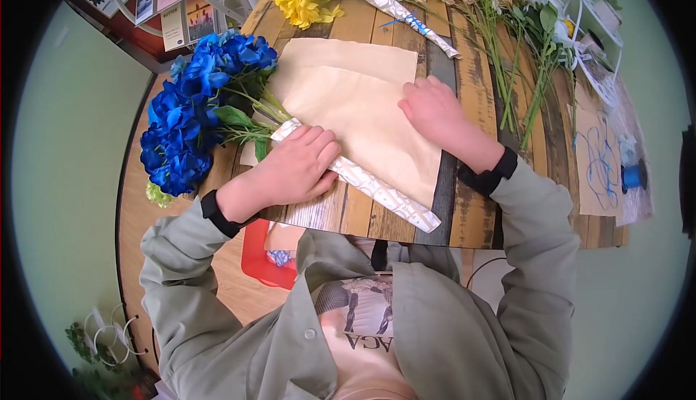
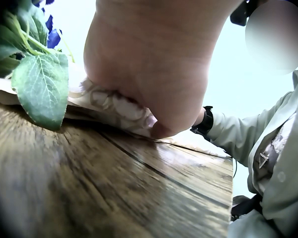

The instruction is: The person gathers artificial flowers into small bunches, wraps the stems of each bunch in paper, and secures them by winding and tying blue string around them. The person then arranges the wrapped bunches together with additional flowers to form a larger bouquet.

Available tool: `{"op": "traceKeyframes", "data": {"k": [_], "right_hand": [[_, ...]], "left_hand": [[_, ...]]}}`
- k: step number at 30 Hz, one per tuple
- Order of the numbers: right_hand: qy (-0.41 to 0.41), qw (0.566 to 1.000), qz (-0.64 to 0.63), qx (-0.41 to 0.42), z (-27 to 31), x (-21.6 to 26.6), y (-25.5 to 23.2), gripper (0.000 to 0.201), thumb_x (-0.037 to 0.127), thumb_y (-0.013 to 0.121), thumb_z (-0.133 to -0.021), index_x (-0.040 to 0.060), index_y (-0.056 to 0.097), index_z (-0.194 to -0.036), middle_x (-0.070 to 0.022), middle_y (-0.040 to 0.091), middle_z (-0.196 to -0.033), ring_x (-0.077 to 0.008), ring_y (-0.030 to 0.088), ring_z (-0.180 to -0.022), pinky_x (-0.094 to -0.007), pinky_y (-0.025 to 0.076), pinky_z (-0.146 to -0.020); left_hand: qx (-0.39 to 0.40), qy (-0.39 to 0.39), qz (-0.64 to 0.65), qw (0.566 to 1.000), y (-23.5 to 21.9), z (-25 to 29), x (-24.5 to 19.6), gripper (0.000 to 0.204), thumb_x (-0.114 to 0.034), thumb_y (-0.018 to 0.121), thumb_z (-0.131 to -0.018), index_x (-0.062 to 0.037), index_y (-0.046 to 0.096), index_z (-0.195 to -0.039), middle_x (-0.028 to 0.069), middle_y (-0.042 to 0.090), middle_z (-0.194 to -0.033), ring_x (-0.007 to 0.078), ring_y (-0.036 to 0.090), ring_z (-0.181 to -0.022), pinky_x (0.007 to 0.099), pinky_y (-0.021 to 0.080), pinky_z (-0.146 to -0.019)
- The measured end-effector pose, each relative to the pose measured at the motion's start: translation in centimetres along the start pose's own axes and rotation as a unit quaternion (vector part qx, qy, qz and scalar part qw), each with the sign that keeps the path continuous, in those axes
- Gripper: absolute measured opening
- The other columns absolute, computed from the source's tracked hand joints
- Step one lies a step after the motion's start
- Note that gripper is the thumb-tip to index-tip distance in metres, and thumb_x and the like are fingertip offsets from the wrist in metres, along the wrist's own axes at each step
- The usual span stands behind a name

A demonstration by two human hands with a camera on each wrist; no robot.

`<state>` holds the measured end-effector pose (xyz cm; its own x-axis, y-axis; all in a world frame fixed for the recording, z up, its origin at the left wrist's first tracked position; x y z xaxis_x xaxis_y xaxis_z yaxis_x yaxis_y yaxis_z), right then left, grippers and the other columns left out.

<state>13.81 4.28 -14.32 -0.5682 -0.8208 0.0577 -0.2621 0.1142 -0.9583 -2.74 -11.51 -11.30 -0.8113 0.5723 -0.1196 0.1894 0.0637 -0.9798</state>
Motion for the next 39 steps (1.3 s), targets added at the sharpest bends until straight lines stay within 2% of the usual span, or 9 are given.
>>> {"op": "traceKeyframes", "data": {"k": [3, 7, 9, 16, 25, 27, 28, 30, 39], "right_hand": [[0.097, 0.985, -0.14, -0.022, -0.2, -0.1, -0.9, 0.023, 0.025, 0.052, -0.089, 0.0013, 0.054, -0.09, -0.0191, 0.063, -0.083, -0.0375, 0.061, -0.08, -0.047, 0.048, -0.07], [0.186, 0.97, -0.157, 0.029, -0.2, -0.8, -1.6, 0.025, 0.027, 0.051, -0.09, 0.0013, 0.053, -0.089, -0.0188, 0.063, -0.077, -0.0404, 0.06, -0.076, -0.0495, 0.047, -0.068], [0.105, 0.984, -0.135, 0.044, -0.2, -0.6, -2.2, 0.027, 0.03, 0.05, -0.091, 0.0032, 0.054, -0.088, -0.0182, 0.062, -0.074, -0.039, 0.061, -0.072, -0.0489, 0.047, -0.065], [0.081, 0.986, -0.141, 0.025, -0.7, -2.2, -1.5, 0.033, 0.036, 0.052, -0.09, 0.0049, 0.057, -0.078, -0.0178, 0.061, -0.072, -0.0363, 0.06, -0.073, -0.0465, 0.047, -0.063], [0.075, 0.949, -0.306, 0.026, -1.2, -5.1, 0.6, 0.037, 0.033, 0.06, -0.087, -0.001, 0.053, -0.074, -0.0185, 0.052, -0.064, -0.0311, 0.049, -0.057, -0.0381, 0.04, -0.057], [0.072, 0.949, -0.305, 0.033, -1.4, -5.0, 0.5, 0.035, 0.031, 0.059, -0.09, -0.0023, 0.057, -0.079, -0.0094, 0.048, -0.059, -0.0148, 0.043, -0.056, -0.0315, 0.039, -0.055], [0.073, 0.948, -0.307, 0.034, -1.4, -4.9, 0.3, 0.035, 0.031, 0.059, -0.09, -0.0023, 0.057, -0.079, -0.0094, 0.048, -0.059, -0.0148, 0.043, -0.056, -0.0315, 0.039, -0.055], [0.068, 0.944, -0.323, -0.01, -1.1, -4.7, -0.6, 0.038, 0.033, 0.06, -0.087, -0.002, 0.053, -0.072, -0.0177, 0.05, -0.061, -0.0283, 0.045, -0.054, -0.037, 0.039, -0.055], [0.038, 0.901, -0.432, 0.005, 0.6, 2.3, -10.2, 0.035, 0.026, 0.06, -0.088, -0.0025, 0.052, -0.07, -0.0121, 0.04, -0.056, -0.0165, 0.036, -0.051, -0.0305, 0.034, -0.051]], "left_hand": [[-0.001, 0.0, -0.002, 1.0, 0.0, 0.1, 0.0, 0.032, -0.018, 0.063, -0.072, -0.0002, 0.05, -0.094, 0.0141, 0.049, -0.091, 0.031, 0.05, -0.091, 0.0384, 0.04, -0.083], [0.007, 0.008, -0.006, 1.0, -0.1, 0.0, 0.1, 0.031, -0.018, 0.063, -0.071, -0.0006, 0.049, -0.093, 0.014, 0.049, -0.091, 0.0308, 0.05, -0.09, 0.0382, 0.04, -0.082], [0.009, 0.01, -0.005, 1.0, -0.1, -0.1, 0.2, 0.031, -0.018, 0.063, -0.071, -0.0006, 0.049, -0.092, 0.0139, 0.049, -0.09, 0.0307, 0.05, -0.089, 0.0381, 0.039, -0.082], [-0.008, 0.015, 0.004, 1.0, 0.0, -0.2, 0.2, 0.034, -0.022, 0.063, -0.069, -0.0003, 0.048, -0.09, 0.0153, 0.05, -0.088, 0.0321, 0.05, -0.087, 0.0389, 0.04, -0.081], [-0.017, 0.016, 0.022, 0.999, -1.0, -0.5, 0.3, 0.031, -0.024, 0.061, -0.072, 0.0, 0.048, -0.088, 0.016, 0.05, -0.087, 0.0329, 0.05, -0.085, 0.0401, 0.04, -0.079], [-0.011, 0.02, 0.025, 0.999, -0.7, -0.4, 0.4, 0.029, -0.022, 0.059, -0.074, 0.0, 0.048, -0.088, 0.0159, 0.05, -0.086, 0.0329, 0.05, -0.085, 0.0401, 0.04, -0.079], [0.004, 0.015, 0.037, 0.999, -0.3, -0.3, 0.7, 0.026, -0.021, 0.057, -0.076, 0.0001, 0.048, -0.089, 0.016, 0.05, -0.088, 0.033, 0.049, -0.086, 0.0404, 0.039, -0.079], [0.018, 0.009, 0.051, 0.998, 0.1, -0.3, 1.1, 0.023, -0.019, 0.055, -0.078, 0.0002, 0.049, -0.09, 0.0161, 0.049, -0.089, 0.0332, 0.049, -0.087, 0.0406, 0.039, -0.08], [-0.026, -0.026, 0.064, 0.997, -1.1, -0.5, 0.8, 0.014, -0.008, 0.057, -0.077, -0.0024, 0.058, -0.09, 0.0103, 0.048, -0.091, 0.0301, 0.048, -0.091, 0.0389, 0.039, -0.084]]}}
Point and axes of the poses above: each hand's wrist, its own z-axis away from the middle knuckle, its own y-axis out of the palm, x = y × z, the point moved 4 cm from there along -z, towards the middle knuckle
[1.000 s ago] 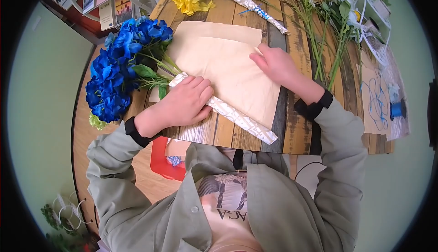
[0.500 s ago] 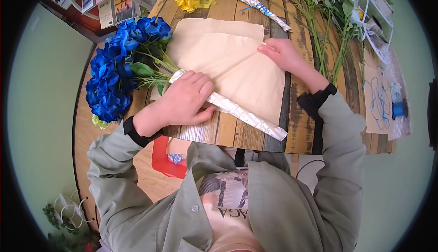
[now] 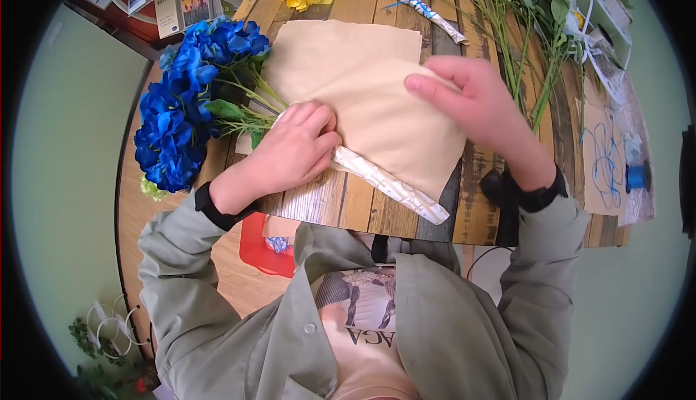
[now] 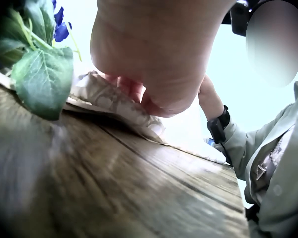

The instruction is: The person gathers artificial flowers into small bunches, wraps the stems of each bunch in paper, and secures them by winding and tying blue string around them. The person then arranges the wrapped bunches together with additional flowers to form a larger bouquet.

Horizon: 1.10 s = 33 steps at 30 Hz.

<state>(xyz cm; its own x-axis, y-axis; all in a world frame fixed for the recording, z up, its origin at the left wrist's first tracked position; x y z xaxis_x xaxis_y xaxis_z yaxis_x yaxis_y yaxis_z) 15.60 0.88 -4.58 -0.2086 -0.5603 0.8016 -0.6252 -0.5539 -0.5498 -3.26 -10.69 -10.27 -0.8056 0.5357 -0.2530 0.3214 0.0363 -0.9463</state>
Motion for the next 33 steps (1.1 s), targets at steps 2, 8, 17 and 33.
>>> {"op": "traceKeyframes", "data": {"k": [2, 8, 17, 33], "right_hand": [[0.0, 0.999, -0.028, 0.017, 0.9, 1.7, 0.8, 0.033, 0.024, 0.059, -0.088, -0.0023, 0.053, -0.07, -0.0124, 0.04, -0.056, -0.0169, 0.036, -0.051, -0.0306, 0.035, -0.051], [-0.007, 0.992, -0.075, 0.102, 2.9, 4.7, 2.9, 0.017, 0.016, 0.056, -0.09, 0.0007, 0.061, -0.083, -0.0095, 0.052, -0.061, -0.0143, 0.048, -0.055, -0.0271, 0.039, -0.053], [-0.027, 0.957, -0.226, 0.179, 5.2, 5.8, 9.6, 0.011, 0.015, 0.057, -0.09, 0.0039, 0.057, -0.088, -0.0111, 0.051, -0.059, -0.0207, 0.05, -0.053, -0.0327, 0.04, -0.052], [0.047, 0.941, -0.14, 0.303, 7.1, 0.8, 17.9, 0.02, 0.019, 0.051, -0.088, 0.0006, 0.054, -0.094, -0.0187, 0.062, -0.085, -0.0372, 0.06, -0.083, -0.0446, 0.047, -0.073]], "left_hand": [[0.009, -0.005, -0.037, 0.999, -0.8, 0.0, -0.6, 0.018, -0.009, 0.06, -0.076, -0.0028, 0.058, -0.093, 0.0101, 0.051, -0.091, 0.0302, 0.05, -0.091, 0.0386, 0.041, -0.082], [-0.081, -0.056, -0.059, 0.993, -0.5, 1.3, -0.8, 0.016, -0.007, 0.059, -0.074, -0.0037, 0.059, -0.09, 0.0089, 0.055, -0.095, 0.0269, 0.056, -0.09, 0.0364, 0.048, -0.074], [-0.028, -0.088, 0.078, 0.993, -0.9, 4.2, -1.8, 0.031, -0.008, 0.059, -0.071, 0.0028, 0.058, -0.1, 0.0151, 0.056, -0.101, 0.0312, 0.057, -0.092, 0.0365, 0.05, -0.076], [-0.03, -0.226, 0.576, 0.785, -1.3, 6.2, 3.0, 0.028, -0.009, 0.061, -0.084, -0.003, 0.043, -0.104, 0.01, 0.055, -0.096, 0.0198, 0.053, -0.103, 0.0341, 0.043, -0.087]]}}
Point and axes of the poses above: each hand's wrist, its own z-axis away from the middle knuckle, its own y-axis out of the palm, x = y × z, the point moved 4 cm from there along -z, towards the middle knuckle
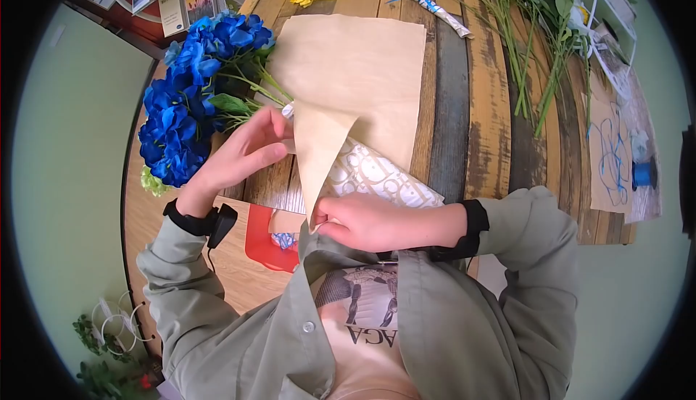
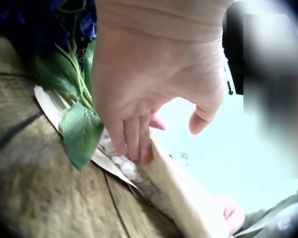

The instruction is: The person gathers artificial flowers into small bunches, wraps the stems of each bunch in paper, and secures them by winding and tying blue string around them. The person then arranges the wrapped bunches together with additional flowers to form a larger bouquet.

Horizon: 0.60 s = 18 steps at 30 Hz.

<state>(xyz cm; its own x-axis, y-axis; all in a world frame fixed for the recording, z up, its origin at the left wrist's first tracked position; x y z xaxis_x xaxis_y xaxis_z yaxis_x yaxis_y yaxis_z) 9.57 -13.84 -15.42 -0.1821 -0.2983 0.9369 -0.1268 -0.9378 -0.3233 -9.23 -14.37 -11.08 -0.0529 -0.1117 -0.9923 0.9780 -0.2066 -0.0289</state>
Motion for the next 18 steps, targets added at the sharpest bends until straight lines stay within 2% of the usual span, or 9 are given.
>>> {"op": "traceKeyframes", "data": {"k": [1, 2, 4, 5, 9, 11, 12, 14, 18], "right_hand": [[0.0, 1.0, 0.015, -0.002, -0.1, 0.0, 0.0, 0.02, 0.019, 0.05, -0.088, 0.0009, 0.055, -0.094, -0.0184, 0.063, -0.085, -0.037, 0.06, -0.083, -0.0444, 0.047, -0.074], [0.0, 1.0, 0.03, -0.006, -0.1, -0.1, 0.0, 0.02, 0.019, 0.05, -0.088, 0.0012, 0.055, -0.095, -0.0181, 0.063, -0.086, -0.0368, 0.06, -0.083, -0.0442, 0.047, -0.074], [0.017, 0.999, 0.05, 0.004, -0.2, 0.1, 0.0, 0.02, 0.02, 0.052, -0.089, 0.0029, 0.054, -0.099, -0.0166, 0.063, -0.088, -0.0352, 0.061, -0.084, -0.043, 0.047, -0.074], [0.031, 0.997, 0.071, 0.015, -0.2, 0.3, 0.0, 0.021, 0.021, 0.053, -0.089, 0.0046, 0.054, -0.103, -0.0152, 0.064, -0.09, -0.0336, 0.061, -0.085, -0.0419, 0.047, -0.074], [0.029, 0.997, 0.036, 0.066, 1.1, 2.9, -2.4, 0.028, 0.028, 0.054, -0.088, 0.002, 0.054, -0.097, -0.0175, 0.063, -0.089, -0.036, 0.061, -0.085, -0.0439, 0.047, -0.073], [0.043, 0.992, 0.098, -0.064, 1.9, 3.8, -6.2, 0.032, 0.032, 0.057, -0.087, 0.0018, 0.053, -0.097, -0.016, 0.063, -0.088, -0.0336, 0.062, -0.083, -0.0415, 0.049, -0.071], [0.043, 0.992, 0.099, -0.061, 2.1, 2.8, -7.0, 0.032, 0.032, 0.057, -0.087, 0.0018, 0.053, -0.097, -0.016, 0.063, -0.088, -0.0336, 0.062, -0.083, -0.0415, 0.049, -0.071], [-0.009, 0.906, 0.365, -0.213, 2.4, 1.5, -9.0, 0.032, 0.031, 0.058, -0.086, 0.0011, 0.054, -0.094, -0.0142, 0.062, -0.085, -0.0308, 0.063, -0.079, -0.0389, 0.051, -0.067], [0.064, 0.91, 0.386, -0.135, 1.5, -0.2, -8.2, 0.033, 0.032, 0.06, -0.085, -0.0001, 0.054, -0.09, -0.0139, 0.061, -0.083, -0.0295, 0.063, -0.077, -0.0381, 0.051, -0.064]], "left_hand": [[-0.003, 0.027, 0.011, 1.0, 0.7, -0.4, -0.5, 0.042, -0.015, 0.066, -0.085, -0.0036, 0.038, -0.115, 0.0081, 0.055, -0.095, 0.0166, 0.053, -0.105, 0.0317, 0.044, -0.088], [-0.002, 0.027, 0.012, 1.0, 1.7, -0.7, -1.2, 0.042, -0.015, 0.066, -0.085, -0.0036, 0.038, -0.115, 0.0081, 0.055, -0.095, 0.0166, 0.053, -0.105, 0.0317, 0.044, -0.088], [-0.079, -0.003, -0.203, 0.976, 3.0, -1.1, -2.4, 0.052, -0.008, 0.069, -0.08, -0.0032, 0.038, -0.121, 0.0071, 0.054, -0.094, 0.0163, 0.056, -0.101, 0.0289, 0.045, -0.088], [-0.098, -0.006, -0.259, 0.961, 2.9, -1.2, -2.0, 0.054, -0.002, 0.067, -0.08, -0.0032, 0.037, -0.126, 0.0057, 0.052, -0.091, 0.0138, 0.058, -0.091, 0.0264, 0.047, -0.082], [-0.119, -0.038, -0.193, 0.973, 1.6, -1.4, -0.8, 0.048, 0.004, 0.061, -0.082, -0.0034, 0.039, -0.124, 0.0031, 0.05, -0.087, 0.0105, 0.056, -0.085, 0.0236, 0.046, -0.08], [-0.092, -0.037, -0.132, 0.986, 0.9, -1.2, 0.1, 0.049, 0.009, 0.057, -0.082, -0.005, 0.038, -0.125, -0.0004, 0.047, -0.092, 0.0082, 0.053, -0.09, 0.0255, 0.044, -0.083], [-0.095, -0.038, -0.13, 0.986, 0.8, -1.1, 0.6, 0.049, 0.009, 0.057, -0.082, -0.005, 0.038, -0.125, -0.0004, 0.047, -0.092, 0.0082, 0.053, -0.09, 0.0255, 0.044, -0.083], [-0.088, -0.013, -0.11, 0.99, 0.5, -1.1, 0.9, 0.045, 0.008, 0.058, -0.083, -0.0048, 0.04, -0.123, -0.0019, 0.045, -0.09, 0.0076, 0.052, -0.09, 0.0238, 0.044, -0.081], [-0.048, -0.023, -0.036, 0.998, -0.5, -1.1, 1.4, 0.044, 0.006, 0.058, -0.083, -0.0051, 0.041, -0.122, -0.0014, 0.048, -0.092, 0.0066, 0.051, -0.092, 0.0228, 0.043, -0.081]]}}
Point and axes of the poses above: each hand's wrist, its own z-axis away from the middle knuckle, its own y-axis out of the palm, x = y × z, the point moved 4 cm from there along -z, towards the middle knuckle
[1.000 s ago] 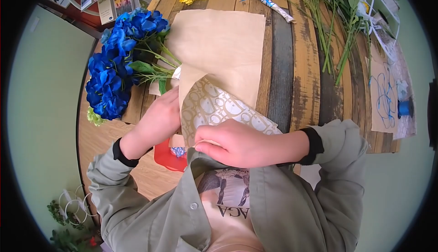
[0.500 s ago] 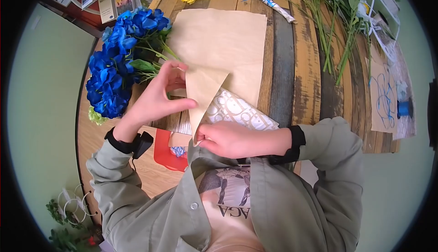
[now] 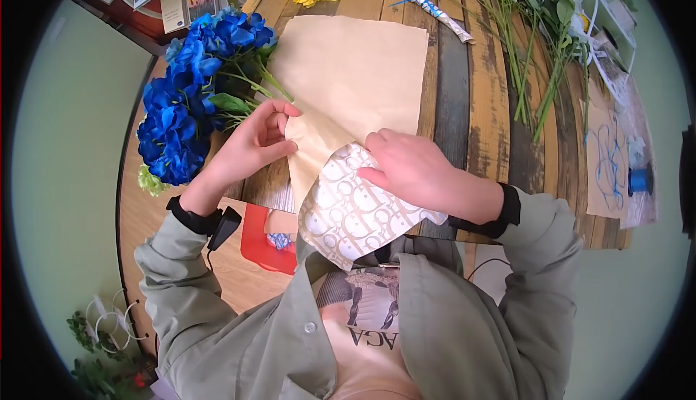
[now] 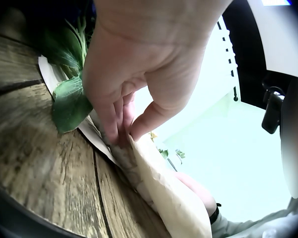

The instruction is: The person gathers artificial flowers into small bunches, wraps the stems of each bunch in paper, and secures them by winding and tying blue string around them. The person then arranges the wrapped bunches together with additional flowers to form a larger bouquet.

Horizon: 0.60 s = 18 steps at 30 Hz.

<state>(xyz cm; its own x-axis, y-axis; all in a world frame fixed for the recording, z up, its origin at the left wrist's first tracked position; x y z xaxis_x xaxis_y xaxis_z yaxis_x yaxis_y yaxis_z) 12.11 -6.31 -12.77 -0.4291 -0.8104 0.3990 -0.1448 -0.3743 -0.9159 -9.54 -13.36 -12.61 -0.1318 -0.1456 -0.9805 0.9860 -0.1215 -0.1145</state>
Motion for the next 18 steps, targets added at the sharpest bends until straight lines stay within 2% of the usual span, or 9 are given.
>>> {"op": "traceKeyframes", "data": {"k": [2, 4, 5, 6, 8, 12, 13, 14, 18], "right_hand": [[-0.013, 1.0, 0.019, 0.01, -0.5, 0.0, 0.2, 0.028, 0.026, 0.06, -0.082, -0.0006, 0.056, -0.087, -0.0134, 0.062, -0.08, -0.0297, 0.063, -0.073, -0.0387, 0.052, -0.062], [0.002, 0.999, 0.023, 0.039, -1.0, 0.7, 0.3, 0.029, 0.026, 0.06, -0.082, -0.0013, 0.055, -0.088, -0.0145, 0.061, -0.082, -0.0307, 0.062, -0.076, -0.0396, 0.051, -0.065], [0.021, 0.997, 0.032, 0.069, -1.1, 0.8, 0.5, 0.03, 0.027, 0.059, -0.082, -0.0019, 0.054, -0.089, -0.0155, 0.061, -0.083, -0.0318, 0.061, -0.079, -0.0405, 0.05, -0.068], [0.019, 0.997, 0.032, 0.066, -1.2, 0.9, 0.6, 0.03, 0.027, 0.059, -0.082, -0.0019, 0.054, -0.089, -0.0155, 0.061, -0.083, -0.0318, 0.061, -0.079, -0.0405, 0.05, -0.068], [-0.006, 0.996, 0.045, 0.075, -1.6, 1.2, 0.9, 0.027, 0.023, 0.058, -0.08, -0.0028, 0.054, -0.088, -0.0169, 0.061, -0.079, -0.033, 0.062, -0.075, -0.0409, 0.05, -0.067], [-0.018, 0.996, 0.034, 0.079, -1.3, 2.1, -0.7, 0.026, 0.022, 0.056, -0.08, -0.0036, 0.054, -0.087, -0.0185, 0.062, -0.077, -0.0339, 0.062, -0.073, -0.0414, 0.05, -0.067], [-0.033, 0.998, 0.021, 0.041, -1.2, 2.3, -0.9, 0.024, 0.019, 0.056, -0.078, -0.0041, 0.054, -0.084, -0.0193, 0.062, -0.075, -0.0335, 0.062, -0.072, -0.0415, 0.05, -0.065], [-0.047, 0.999, 0.007, 0.003, -1.0, 2.4, -1.3, 0.022, 0.017, 0.057, -0.076, -0.0047, 0.054, -0.081, -0.02, 0.062, -0.074, -0.0332, 0.063, -0.071, -0.0417, 0.05, -0.064], [-0.021, 0.997, -0.056, 0.047, -1.0, 2.6, -1.9, 0.025, 0.017, 0.055, -0.078, -0.0065, 0.051, -0.084, -0.022, 0.061, -0.073, -0.0371, 0.061, -0.072, -0.0441, 0.049, -0.067]], "left_hand": [[0.034, -0.044, -0.032, 0.998, 0.0, 0.2, -0.6, 0.038, 0.003, 0.058, -0.085, -0.0044, 0.044, -0.12, -0.0003, 0.053, -0.091, 0.006, 0.053, -0.086, 0.0224, 0.044, -0.078], [0.056, -0.066, -0.236, 0.968, -1.1, 0.6, -3.5, 0.028, -0.001, 0.055, -0.088, -0.0029, 0.049, -0.116, 0.0006, 0.057, -0.088, 0.0061, 0.055, -0.078, 0.0232, 0.046, -0.075], [-0.005, -0.062, -0.214, 0.975, -1.7, 0.4, -4.1, 0.022, -0.004, 0.052, -0.091, -0.0025, 0.052, -0.113, 0.0007, 0.058, -0.084, 0.005, 0.056, -0.073, 0.023, 0.047, -0.072], [-0.05, -0.05, -0.265, 0.962, -2.0, 0.2, -5.5, 0.02, -0.004, 0.051, -0.092, -0.0009, 0.053, -0.111, 0.0042, 0.059, -0.086, 0.0092, 0.059, -0.077, 0.0242, 0.048, -0.073], [-0.037, 0.162, -0.456, 0.874, -1.8, -1.2, -7.8, 0.019, -0.005, 0.049, -0.092, 0.0003, 0.054, -0.109, 0.0083, 0.061, -0.088, 0.0175, 0.061, -0.079, 0.0287, 0.048, -0.074], [0.01, 0.199, -0.528, 0.826, -0.6, -5.0, -7.3, 0.025, -0.019, 0.046, -0.096, 0.0007, 0.058, -0.105, 0.011, 0.062, -0.093, 0.024, 0.06, -0.086, 0.0332, 0.047, -0.079], [0.095, 0.03, -0.539, 0.836, -0.1, -6.2, -6.8, 0.033, -0.028, 0.046, -0.094, 0.0001, 0.059, -0.105, 0.012, 0.063, -0.096, 0.027, 0.059, -0.087, 0.0352, 0.046, -0.079], [0.177, -0.14, -0.529, 0.818, 0.0, -6.6, -6.2, 0.041, -0.036, 0.046, -0.092, -0.0005, 0.061, -0.105, 0.013, 0.063, -0.099, 0.0299, 0.059, -0.087, 0.0372, 0.045, -0.08], [0.245, -0.205, -0.471, 0.822, -0.8, -9.3, -4.6, 0.047, -0.041, 0.045, -0.089, -0.001, 0.064, -0.104, 0.0093, 0.065, -0.098, 0.0254, 0.059, -0.085, 0.0364, 0.045, -0.081]]}}
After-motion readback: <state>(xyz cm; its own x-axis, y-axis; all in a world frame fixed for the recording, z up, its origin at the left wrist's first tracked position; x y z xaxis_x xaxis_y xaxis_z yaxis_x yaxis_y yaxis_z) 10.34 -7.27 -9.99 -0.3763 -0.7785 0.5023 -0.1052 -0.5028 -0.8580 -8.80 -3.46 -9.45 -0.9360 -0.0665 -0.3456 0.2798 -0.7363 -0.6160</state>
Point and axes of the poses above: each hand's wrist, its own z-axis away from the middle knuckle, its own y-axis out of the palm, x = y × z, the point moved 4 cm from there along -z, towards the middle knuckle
